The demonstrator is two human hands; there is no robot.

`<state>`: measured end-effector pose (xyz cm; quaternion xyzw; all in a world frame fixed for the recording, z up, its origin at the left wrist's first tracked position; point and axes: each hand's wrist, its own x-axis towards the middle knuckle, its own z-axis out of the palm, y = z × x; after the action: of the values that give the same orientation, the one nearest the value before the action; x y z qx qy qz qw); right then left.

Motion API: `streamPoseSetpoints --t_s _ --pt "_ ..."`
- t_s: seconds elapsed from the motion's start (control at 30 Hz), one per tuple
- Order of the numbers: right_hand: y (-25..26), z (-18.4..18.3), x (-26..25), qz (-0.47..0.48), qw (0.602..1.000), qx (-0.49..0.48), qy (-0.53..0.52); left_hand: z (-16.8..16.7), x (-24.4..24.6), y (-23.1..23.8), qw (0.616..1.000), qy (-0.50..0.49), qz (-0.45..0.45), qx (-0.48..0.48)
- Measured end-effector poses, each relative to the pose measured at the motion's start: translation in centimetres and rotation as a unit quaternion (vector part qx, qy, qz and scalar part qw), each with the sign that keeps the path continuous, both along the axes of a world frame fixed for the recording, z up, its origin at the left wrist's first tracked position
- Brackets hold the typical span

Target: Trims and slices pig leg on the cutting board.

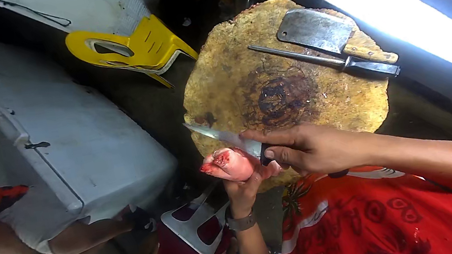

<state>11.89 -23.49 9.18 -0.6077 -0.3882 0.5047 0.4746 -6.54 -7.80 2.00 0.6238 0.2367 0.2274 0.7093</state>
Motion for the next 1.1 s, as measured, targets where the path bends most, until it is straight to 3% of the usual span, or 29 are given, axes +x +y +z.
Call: streamPoseSetpoints --t_s 0.1,0.17,0.2,0.27,0.33,0.37,0.43,0.53,0.63,0.7,0.73,0.8,0.87,0.93,1.0,1.1 --pt "0.2 -0.9 -0.5 0.020 0.986 0.024 -0.162 0.1 0.3 -0.4 1.000 0.009 -0.006 0.001" --pt "0.0 -1.4 -0.8 0.025 0.980 0.026 -0.194 0.2 0.6 -0.6 1.000 0.012 -0.014 0.005" --pt "-0.2 -1.6 -0.8 0.027 0.988 0.020 -0.153 0.2 0.6 -0.6 1.000 0.012 -0.017 0.007" --pt "-0.5 -1.3 0.1 0.039 0.995 -0.017 0.088 0.1 0.4 -0.5 1.000 0.009 -0.019 0.007" --pt "-0.8 -1.6 1.1 0.044 0.951 -0.018 0.306 0.2 0.2 -0.3 1.000 0.009 -0.021 0.008" --pt "-0.9 -1.6 1.2 0.035 0.943 -0.011 0.332 0.2 0.2 -0.2 1.000 0.011 -0.019 0.011" --pt "-0.9 -0.9 0.9 -0.005 0.964 -0.009 0.266 0.4 0.1 -0.2 1.000 0.017 -0.011 0.015" --pt "-0.7 0.0 0.1 -0.022 0.998 0.011 0.064 0.4 0.3 -0.1 1.000 0.012 -0.020 0.018" --pt "-0.4 -0.7 -0.8 -0.020 0.985 0.060 -0.159 0.5 0.6 -0.2 0.999 0.017 -0.029 0.027" --pt "-0.3 -0.9 -1.1 -0.010 0.976 0.043 -0.214 0.5 0.9 -0.2 0.999 0.012 -0.036 0.027" --pt "-0.4 -1.0 -1.2 -0.005 0.984 0.030 -0.178 0.5 1.0 -0.2 0.999 0.014 -0.035 0.030" --pt "-0.6 -0.6 -0.4 0.016 0.999 -0.013 0.045 0.5 0.9 -0.3 0.999 0.014 -0.027 0.034" --pt "-1.1 -0.7 0.9 0.036 0.947 -0.013 0.319 0.5 0.6 0.0 0.999 0.004 -0.025 0.034" --pt "-1.4 -1.0 1.3 0.030 0.909 0.031 0.415 0.5 0.5 0.4 0.999 -0.005 -0.028 0.032" --pt "-1.2 -0.5 1.1 -0.008 0.938 0.048 0.343 0.3 0.4 0.6 0.999 -0.007 -0.023 0.022" --pt "-0.6 -0.1 0.6 -0.043 0.990 0.034 0.133 0.3 0.8 0.3 1.000 -0.002 -0.008 0.012"
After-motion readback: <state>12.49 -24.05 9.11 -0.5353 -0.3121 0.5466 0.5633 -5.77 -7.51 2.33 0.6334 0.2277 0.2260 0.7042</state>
